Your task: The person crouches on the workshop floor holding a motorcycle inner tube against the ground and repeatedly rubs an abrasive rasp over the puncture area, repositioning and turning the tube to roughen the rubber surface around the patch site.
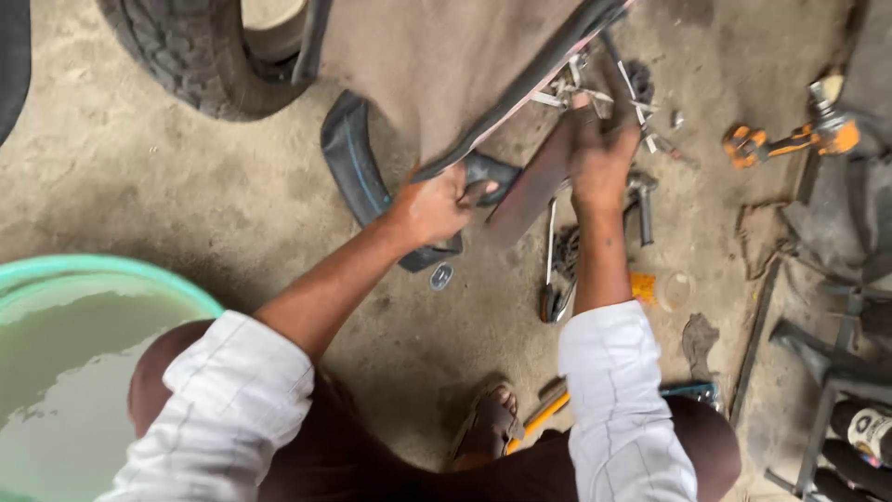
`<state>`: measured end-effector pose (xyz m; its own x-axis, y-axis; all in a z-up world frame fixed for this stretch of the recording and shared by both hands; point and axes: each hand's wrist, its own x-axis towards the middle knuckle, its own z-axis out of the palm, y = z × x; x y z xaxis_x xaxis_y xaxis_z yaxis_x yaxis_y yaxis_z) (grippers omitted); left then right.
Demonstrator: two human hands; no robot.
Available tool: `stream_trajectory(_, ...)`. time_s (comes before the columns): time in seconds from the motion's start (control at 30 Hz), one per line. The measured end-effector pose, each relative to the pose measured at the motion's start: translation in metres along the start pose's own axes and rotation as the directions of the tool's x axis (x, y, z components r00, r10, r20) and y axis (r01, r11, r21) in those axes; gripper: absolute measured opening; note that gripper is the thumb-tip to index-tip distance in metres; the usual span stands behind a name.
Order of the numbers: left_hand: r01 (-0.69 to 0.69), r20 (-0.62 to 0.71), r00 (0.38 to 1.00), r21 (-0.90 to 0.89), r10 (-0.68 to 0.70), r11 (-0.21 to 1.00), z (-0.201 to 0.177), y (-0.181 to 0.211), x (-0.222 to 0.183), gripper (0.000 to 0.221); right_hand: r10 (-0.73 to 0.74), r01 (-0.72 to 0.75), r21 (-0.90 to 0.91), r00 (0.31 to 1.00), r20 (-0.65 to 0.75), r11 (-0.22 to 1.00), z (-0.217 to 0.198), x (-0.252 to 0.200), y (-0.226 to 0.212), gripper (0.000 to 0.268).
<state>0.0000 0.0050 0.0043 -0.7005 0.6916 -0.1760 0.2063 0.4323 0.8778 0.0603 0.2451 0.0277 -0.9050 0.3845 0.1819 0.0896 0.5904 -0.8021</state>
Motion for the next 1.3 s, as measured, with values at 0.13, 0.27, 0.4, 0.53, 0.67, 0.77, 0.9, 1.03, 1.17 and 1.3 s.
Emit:
stream_trajectory(0.13,-0.265,-0.152,0.946,0.142,0.285,0.954,0.013,-0.029,0.012,0.027,-0.088,0.083,0.127,0.996,0.034,0.988,0.015,-0.007,-0.088,0.052)
stream_trajectory(0.27,-0.399,-0.164,0.901,0.054,0.402,0.916,0.029,-0.028,0.016,0.010,-0.150,0.159,0.117,0.985,-0.086,0.980,0.007,0.024,-0.050,0.054)
stream_trajectory(0.4,-0.460,-0.157,0.880,-0.048,0.449,0.886,0.020,-0.024,0.013,0.020,-0.018,0.093,0.355,0.978,-0.209,0.930,0.000,-0.004,-0.075,0.045)
stream_trajectory(0.53,-0.566,-0.131,0.824,-0.213,0.551,0.796,0.018,-0.012,0.008,0.043,-0.056,0.052,0.057,0.996,0.073,0.997,-0.004,-0.009,-0.068,0.052)
stream_trajectory(0.67,-0.479,-0.048,0.877,-0.176,0.478,0.860,0.001,0.003,0.004,0.042,0.018,0.016,0.164,0.979,-0.203,0.986,-0.011,-0.020,-0.081,0.059)
stream_trajectory(0.77,-0.273,0.095,0.957,-0.033,0.275,0.961,-0.003,0.010,-0.005,0.029,-0.105,0.111,-0.103,0.993,0.060,0.988,0.001,-0.039,-0.065,0.053)
stream_trajectory(0.9,-0.258,0.089,0.964,0.056,0.252,0.965,-0.006,0.010,-0.002,0.024,0.077,0.003,0.269,0.955,-0.287,0.963,-0.010,-0.013,-0.064,0.051)
stream_trajectory(1.03,-0.211,0.132,0.968,-0.019,0.212,0.977,-0.008,0.014,-0.006,0.022,-0.008,0.007,0.006,0.997,0.074,1.000,-0.006,-0.021,-0.040,0.059)
stream_trajectory(1.17,-0.293,0.041,0.955,-0.045,0.295,0.955,-0.007,0.005,-0.008,0.017,0.006,-0.009,0.031,0.995,0.098,0.999,0.001,-0.016,-0.067,0.059)
stream_trajectory(1.3,-0.158,0.167,0.975,0.065,0.146,0.985,-0.003,0.004,-0.001,0.007,-0.092,0.088,0.025,0.963,0.254,0.996,0.005,-0.018,-0.088,0.053)
